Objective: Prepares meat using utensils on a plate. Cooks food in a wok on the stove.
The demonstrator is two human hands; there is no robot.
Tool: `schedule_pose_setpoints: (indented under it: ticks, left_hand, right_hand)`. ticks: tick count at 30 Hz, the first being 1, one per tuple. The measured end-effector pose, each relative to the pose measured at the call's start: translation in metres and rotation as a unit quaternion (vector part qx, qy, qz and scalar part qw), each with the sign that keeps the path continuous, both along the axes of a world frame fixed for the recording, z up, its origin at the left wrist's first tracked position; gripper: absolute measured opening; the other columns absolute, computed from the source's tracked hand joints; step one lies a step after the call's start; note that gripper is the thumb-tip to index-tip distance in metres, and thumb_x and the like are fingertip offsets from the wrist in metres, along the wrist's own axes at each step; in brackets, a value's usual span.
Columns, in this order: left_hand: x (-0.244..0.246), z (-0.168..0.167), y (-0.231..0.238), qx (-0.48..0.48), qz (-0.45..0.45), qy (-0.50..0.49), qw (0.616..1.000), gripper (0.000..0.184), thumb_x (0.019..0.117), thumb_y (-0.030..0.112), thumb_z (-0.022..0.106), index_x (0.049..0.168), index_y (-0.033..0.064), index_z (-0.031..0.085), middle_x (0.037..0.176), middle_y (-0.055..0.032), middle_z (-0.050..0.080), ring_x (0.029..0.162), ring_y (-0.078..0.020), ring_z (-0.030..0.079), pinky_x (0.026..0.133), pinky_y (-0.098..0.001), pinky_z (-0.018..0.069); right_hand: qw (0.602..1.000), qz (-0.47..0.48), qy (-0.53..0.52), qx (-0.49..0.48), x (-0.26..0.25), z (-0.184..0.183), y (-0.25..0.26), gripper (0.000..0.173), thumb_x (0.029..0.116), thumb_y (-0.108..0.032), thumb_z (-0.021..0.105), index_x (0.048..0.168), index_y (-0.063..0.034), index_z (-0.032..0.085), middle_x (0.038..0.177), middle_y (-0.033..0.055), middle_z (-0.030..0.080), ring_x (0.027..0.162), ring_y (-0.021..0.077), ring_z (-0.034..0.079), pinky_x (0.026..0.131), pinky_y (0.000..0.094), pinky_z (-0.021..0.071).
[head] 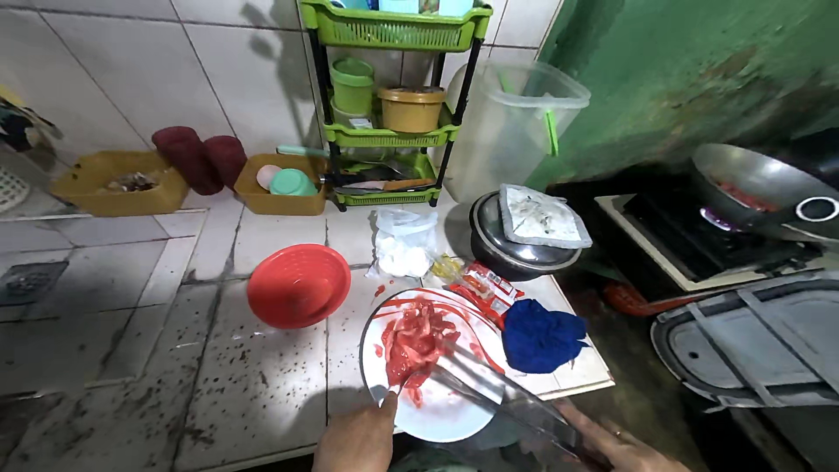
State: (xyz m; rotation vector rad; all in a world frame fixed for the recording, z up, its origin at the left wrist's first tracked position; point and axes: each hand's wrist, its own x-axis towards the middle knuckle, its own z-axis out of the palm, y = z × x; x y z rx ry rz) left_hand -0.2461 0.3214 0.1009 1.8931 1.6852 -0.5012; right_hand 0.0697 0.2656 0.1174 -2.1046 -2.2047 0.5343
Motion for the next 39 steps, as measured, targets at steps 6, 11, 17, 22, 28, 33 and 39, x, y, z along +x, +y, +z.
schedule_pose_setpoints:
  ticks: [6,11,17,22,28,33,39]
  left_hand:
    - [-0.004,-0.004,-0.007,0.032,0.000,-0.012,0.999,0.047,0.1046,0.005,0.044,0.150,0.0173,0.053,0.105,-0.0181,0.073,0.093,-0.0389,0.073,0.075,-0.0530,0.0583]
    - [-0.006,-0.003,-0.005,0.008,-0.003,-0.025,1.000,0.047,0.1052,0.006,0.043,0.151,0.0167,0.051,0.108,-0.0190,0.072,0.096,-0.0402,0.072,0.076,-0.0549,0.0579]
    - [-0.008,0.000,-0.001,-0.007,-0.011,-0.040,0.999,0.045,0.1066,0.007,0.041,0.150,0.0148,0.050,0.111,-0.0202,0.071,0.100,-0.0408,0.071,0.080,-0.0557,0.0569]
    - [-0.005,0.003,0.001,-0.014,-0.012,-0.031,0.999,0.046,0.1071,0.007,0.040,0.151,0.0153,0.048,0.113,-0.0194,0.070,0.102,-0.0404,0.070,0.081,-0.0548,0.0567]
    - [-0.004,0.003,0.002,-0.025,-0.006,-0.022,0.999,0.048,0.1067,0.006,0.040,0.154,0.0165,0.045,0.115,-0.0188,0.070,0.104,-0.0399,0.070,0.082,-0.0543,0.0566]
    - [-0.004,0.002,0.002,-0.024,-0.005,-0.019,1.000,0.049,0.1070,0.005,0.040,0.154,0.0169,0.045,0.117,-0.0195,0.069,0.105,-0.0403,0.069,0.084,-0.0549,0.0565]
    - [-0.003,0.001,0.000,-0.014,0.007,-0.021,1.000,0.050,0.1061,0.004,0.042,0.154,0.0173,0.046,0.118,-0.0201,0.070,0.106,-0.0415,0.069,0.084,-0.0565,0.0560]
  right_hand:
    - [0.993,0.046,-0.085,0.061,-0.012,-0.008,0.002,0.051,0.0904,-0.020,0.073,0.141,-0.0217,0.066,0.107,0.0221,0.074,0.088,0.0441,0.073,0.070,0.0591,0.0587]
    - [0.984,0.077,-0.121,0.101,-0.015,-0.014,0.004,0.053,0.0877,-0.015,0.072,0.139,-0.0227,0.067,0.102,0.0220,0.074,0.085,0.0445,0.073,0.067,0.0581,0.0584]
    - [0.965,0.098,-0.173,0.174,-0.023,-0.026,0.009,0.049,0.0885,-0.010,0.067,0.135,-0.0246,0.070,0.097,0.0198,0.075,0.083,0.0414,0.074,0.065,0.0540,0.0584]
    - [0.981,0.062,-0.133,0.128,-0.030,-0.033,0.008,0.049,0.0911,-0.009,0.065,0.139,-0.0225,0.068,0.099,0.0238,0.073,0.083,0.0459,0.073,0.066,0.0575,0.0585]
    - [0.999,-0.031,-0.021,-0.005,-0.037,-0.037,0.006,0.047,0.0988,-0.021,0.063,0.145,-0.0235,0.062,0.112,0.0218,0.074,0.092,0.0455,0.073,0.075,0.0648,0.0567]
    - [0.989,-0.095,0.056,-0.102,-0.040,-0.039,0.010,0.048,0.1008,-0.023,0.062,0.149,-0.0228,0.058,0.124,0.0167,0.072,0.104,0.0397,0.071,0.090,0.0640,0.0532]
    - [0.965,-0.146,0.161,-0.148,-0.043,-0.049,0.012,0.051,0.1003,-0.023,0.066,0.150,-0.0175,0.056,0.129,0.0146,0.070,0.113,0.0317,0.069,0.101,0.0564,0.0509]
